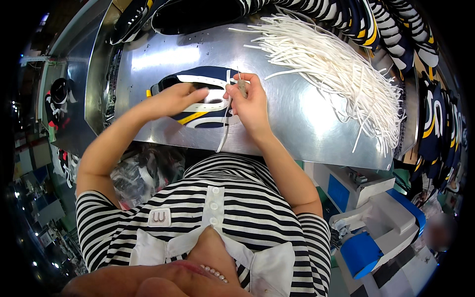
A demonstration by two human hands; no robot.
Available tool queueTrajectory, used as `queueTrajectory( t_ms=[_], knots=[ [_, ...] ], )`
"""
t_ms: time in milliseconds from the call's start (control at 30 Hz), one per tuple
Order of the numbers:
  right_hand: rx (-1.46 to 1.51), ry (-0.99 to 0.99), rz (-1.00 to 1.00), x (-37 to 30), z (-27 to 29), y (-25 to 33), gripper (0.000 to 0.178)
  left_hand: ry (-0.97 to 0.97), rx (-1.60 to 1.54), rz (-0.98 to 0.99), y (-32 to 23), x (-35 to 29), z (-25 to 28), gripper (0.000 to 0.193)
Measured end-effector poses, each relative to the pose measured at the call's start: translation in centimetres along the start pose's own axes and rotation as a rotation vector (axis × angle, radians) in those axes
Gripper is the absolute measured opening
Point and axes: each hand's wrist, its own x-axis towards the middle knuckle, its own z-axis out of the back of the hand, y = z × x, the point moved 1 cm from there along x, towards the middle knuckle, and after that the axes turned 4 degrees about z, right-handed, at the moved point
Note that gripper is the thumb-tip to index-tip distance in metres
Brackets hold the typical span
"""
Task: The person laces shoes by hand, pulling white laces through eyelets and organizing the finished pairs.
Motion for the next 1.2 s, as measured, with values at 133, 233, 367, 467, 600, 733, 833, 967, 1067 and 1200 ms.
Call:
queueTrajectory(
  t_ms=[133,233,367,467,600,733,833,967,1067,1200],
  knots=[
    [-0.055,-0.034,0.047,-0.3,0.4,-0.2,0.03,0.199,-0.573,0.012,-0.6,3.5,-1.2,0.061],
    [-0.072,-0.019,0.136,-0.9,0.3,0.3,0.03,0.29,-0.883,-0.153,0.3,1.6,-3.3,0.059],
    [-0.045,0.077,0.201,-2.3,0.0,2.7,0.029,0.286,-1.256,-0.315,1.1,2.4,-4.9,0.05],
    [-0.082,0.075,0.22,-2.9,0.3,3.5,0.028,0.154,-1.144,-0.398,-0.7,0.9,-5.7,0.045],
    [-0.111,0.025,0.258,-3.0,0.3,3.2,0.028,0.02,-1.076,-0.421,-0.7,0.1,-7.1,0.034],
    [-0.248,0.041,0.269,-3.3,0.2,3.0,0.028,-0.084,-1.036,-0.572,-0.7,-0.3,-7.8,0.023],
    [-0.351,0.062,0.233,-3.8,0.2,3.2,0.029,-0.245,-1.01,-0.491,-0.8,-0.7,-8.1,0.023],
    [-0.4,0.109,0.276,-5.0,0.6,3.7,0.028,-0.247,-0.939,-0.52,-0.7,-1.4,-7.9,0.023],
    [-0.375,0.139,0.206,-5.7,1.0,4.3,0.023,-0.242,-0.901,-0.502,-0.7,-1.7,-7.7,0.023],
    [-0.371,0.145,0.168,-5.9,0.8,5.1,0.015,-0.326,-0.826,-0.485,-0.4,-1.5,-7.9,0.023]
  ],
)
